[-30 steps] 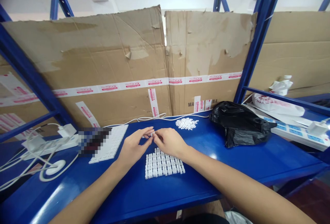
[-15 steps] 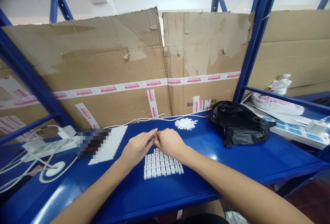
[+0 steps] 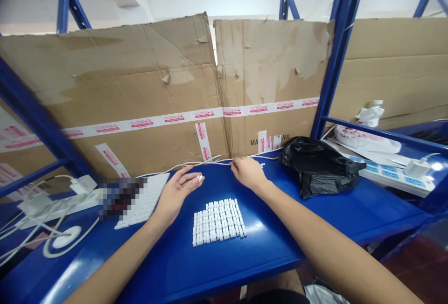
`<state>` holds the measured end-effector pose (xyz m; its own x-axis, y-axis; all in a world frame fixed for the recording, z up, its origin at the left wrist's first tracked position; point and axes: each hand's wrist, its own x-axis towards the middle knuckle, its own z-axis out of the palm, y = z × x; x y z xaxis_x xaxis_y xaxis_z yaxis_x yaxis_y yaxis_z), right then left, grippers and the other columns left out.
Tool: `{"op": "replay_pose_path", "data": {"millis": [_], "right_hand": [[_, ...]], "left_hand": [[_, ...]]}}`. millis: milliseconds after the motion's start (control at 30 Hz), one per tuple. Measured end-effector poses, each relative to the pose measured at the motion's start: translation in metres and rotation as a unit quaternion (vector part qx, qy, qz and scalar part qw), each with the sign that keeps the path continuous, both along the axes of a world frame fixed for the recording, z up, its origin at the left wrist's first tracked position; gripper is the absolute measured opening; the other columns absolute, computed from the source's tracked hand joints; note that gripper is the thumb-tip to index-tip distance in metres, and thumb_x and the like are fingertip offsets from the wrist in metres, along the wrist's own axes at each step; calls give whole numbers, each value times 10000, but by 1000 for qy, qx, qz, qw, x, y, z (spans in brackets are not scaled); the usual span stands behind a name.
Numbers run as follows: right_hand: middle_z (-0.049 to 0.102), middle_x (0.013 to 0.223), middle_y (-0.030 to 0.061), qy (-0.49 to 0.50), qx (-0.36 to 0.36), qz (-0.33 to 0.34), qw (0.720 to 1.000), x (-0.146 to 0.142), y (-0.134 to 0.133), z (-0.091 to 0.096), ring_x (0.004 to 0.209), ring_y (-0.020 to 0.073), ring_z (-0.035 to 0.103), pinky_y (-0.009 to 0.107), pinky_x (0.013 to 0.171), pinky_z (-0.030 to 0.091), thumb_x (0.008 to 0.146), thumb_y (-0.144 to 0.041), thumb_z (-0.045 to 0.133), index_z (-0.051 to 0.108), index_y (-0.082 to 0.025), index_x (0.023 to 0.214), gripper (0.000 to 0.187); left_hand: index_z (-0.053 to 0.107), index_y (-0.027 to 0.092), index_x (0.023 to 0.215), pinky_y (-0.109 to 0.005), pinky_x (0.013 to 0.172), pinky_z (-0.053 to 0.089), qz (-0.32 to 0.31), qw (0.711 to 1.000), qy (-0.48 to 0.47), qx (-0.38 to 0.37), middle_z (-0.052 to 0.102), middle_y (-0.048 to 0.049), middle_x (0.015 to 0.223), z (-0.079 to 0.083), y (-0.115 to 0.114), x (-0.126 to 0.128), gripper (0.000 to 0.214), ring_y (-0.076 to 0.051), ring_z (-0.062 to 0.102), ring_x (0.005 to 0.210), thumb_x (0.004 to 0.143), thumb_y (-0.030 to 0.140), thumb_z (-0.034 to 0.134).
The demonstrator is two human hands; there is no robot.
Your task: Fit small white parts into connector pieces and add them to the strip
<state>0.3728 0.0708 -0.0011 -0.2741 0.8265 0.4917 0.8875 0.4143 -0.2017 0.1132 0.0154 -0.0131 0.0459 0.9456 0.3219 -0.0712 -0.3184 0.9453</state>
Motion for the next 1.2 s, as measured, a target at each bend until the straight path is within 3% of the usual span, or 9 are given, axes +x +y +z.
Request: {"op": "replay_pose_path", "data": {"millis": [67, 133, 200, 300, 567, 700, 833, 967, 1200], "right_hand": [[748, 1048, 115, 55, 37, 142, 988, -13, -11, 1, 974, 217, 703, 335, 886, 534, 1036, -291, 523, 707, -181, 1142, 239], [724, 1182, 101, 106, 56, 257, 959, -27, -21, 2, 1039, 190, 681, 339, 935, 542, 1030, -268, 547, 608, -205, 1360, 342], [713, 1238, 97, 133, 62, 322, 935, -38, -29, 3, 1077, 182, 667, 349, 950, 551, 1032, -248, 550, 512, -224, 1477, 448], [740, 1177, 90, 135, 69, 354, 923, -46, -34, 2, 1078, 196, 667, 377, 936, 565, 1036, -227, 537, 542, -230, 1452, 415], [741, 1033, 84, 94, 103, 300, 944, -52, -42, 0, 974, 194, 673, 340, 880, 568, 1008, -202, 549, 681, -207, 1138, 186], [741, 1014, 72, 122, 106, 202, 966, -45, -28, 6, 946, 189, 683, 319, 886, 542, 996, -194, 560, 685, -205, 1083, 153], [725, 981, 92, 54, 83, 52, 994, -13, -2, 7, 918, 208, 678, 302, 831, 514, 994, -200, 568, 700, -182, 1066, 151], [714, 929, 124, -36, 38, -48, 998, 19, 11, 0, 968, 248, 657, 296, 777, 484, 1008, -260, 563, 713, -168, 1047, 180], [739, 956, 110, 1, 12, -30, 999, 21, 10, -3, 1016, 238, 654, 282, 791, 465, 1014, -327, 580, 708, -170, 1045, 205]], "left_hand": [[564, 187, 1342, -491, 1056, 569, -26, 998, -40, -33, 767, -125, 1190, -1, -1, 1, 593, -271, 748, 1104, 837, 360, 824], [582, 181, 1326, -482, 1070, 564, -44, 995, -69, -58, 775, -119, 1170, -2, -3, 2, 580, -266, 747, 1106, 828, 335, 836], [592, 178, 1320, -474, 1086, 555, -58, 992, -89, -74, 783, -114, 1148, -2, -5, 3, 568, -260, 744, 1113, 827, 312, 839], [601, 173, 1328, -481, 1101, 544, -76, 989, -98, -87, 791, -116, 1128, -1, -6, 2, 554, -264, 740, 1125, 839, 302, 828], [688, 145, 1214, -463, 1109, 536, -115, 979, -92, -142, 799, -136, 1105, 4, -6, -3, 448, -257, 756, 1083, 813, 263, 851], [683, 155, 1238, -498, 1072, 552, -145, 978, -26, -148, 800, -152, 1097, 6, -11, -2, 462, -277, 776, 1025, 823, 283, 841], [677, 184, 1193, -506, 1082, 536, -91, 989, 93, -73, 787, -132, 1169, 6, -7, -12, 439, -282, 751, 1101, 804, 310, 839], [681, 202, 1163, -487, 1046, 556, -32, 973, 227, -4, 783, -113, 1184, 2, 2, -32, 337, -269, 744, 1109, 858, 333, 742], [650, 220, 916, -392, 799, 626, 27, 935, 351, 36, 786, -59, 928, 1, 6, -49, 115, -242, 775, 845, 816, 269, 677]]}}
